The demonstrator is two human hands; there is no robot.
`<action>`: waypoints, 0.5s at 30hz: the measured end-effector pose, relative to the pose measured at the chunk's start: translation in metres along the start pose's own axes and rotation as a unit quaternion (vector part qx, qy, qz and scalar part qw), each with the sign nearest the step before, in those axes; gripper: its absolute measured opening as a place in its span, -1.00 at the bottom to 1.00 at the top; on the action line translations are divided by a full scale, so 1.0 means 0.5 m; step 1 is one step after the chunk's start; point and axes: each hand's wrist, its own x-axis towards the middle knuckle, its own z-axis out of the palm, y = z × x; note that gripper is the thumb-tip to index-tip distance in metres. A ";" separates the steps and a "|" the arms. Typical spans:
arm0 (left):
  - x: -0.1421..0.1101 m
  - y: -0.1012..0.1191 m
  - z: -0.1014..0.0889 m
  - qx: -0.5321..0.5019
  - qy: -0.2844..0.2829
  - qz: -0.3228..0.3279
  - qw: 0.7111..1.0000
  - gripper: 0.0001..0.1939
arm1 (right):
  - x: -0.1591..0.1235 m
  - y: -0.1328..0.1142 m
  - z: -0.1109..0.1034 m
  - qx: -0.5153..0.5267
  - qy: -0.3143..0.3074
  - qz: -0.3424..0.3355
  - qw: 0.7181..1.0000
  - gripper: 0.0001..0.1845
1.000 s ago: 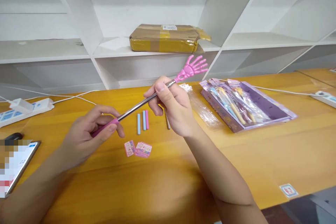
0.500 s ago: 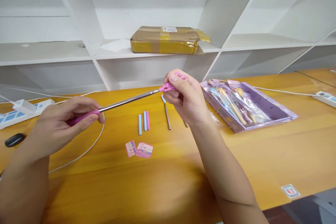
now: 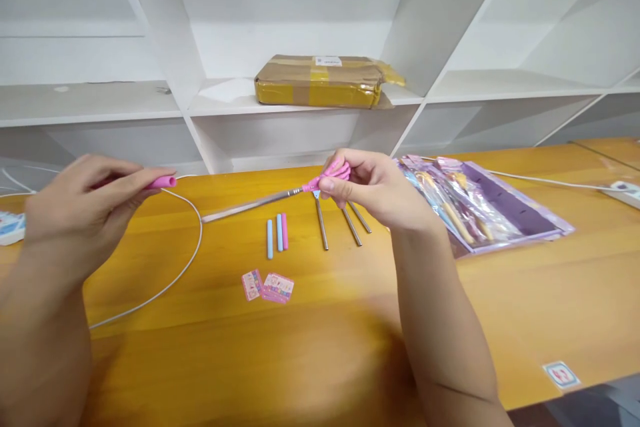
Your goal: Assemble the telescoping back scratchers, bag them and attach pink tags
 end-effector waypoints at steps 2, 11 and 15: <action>-0.004 -0.003 -0.007 0.009 0.011 -0.001 1.000 -0.69 | -0.002 0.000 -0.006 -0.010 0.001 -0.002 1.000 -0.65; 0.005 -0.008 0.002 -0.111 -0.051 0.014 0.992 -0.65 | 0.006 0.005 0.001 0.065 0.129 -0.066 0.987 -0.65; 0.002 -0.004 0.006 -0.136 -0.030 0.032 0.990 -0.68 | 0.012 0.015 0.013 0.073 0.119 -0.058 0.989 -0.63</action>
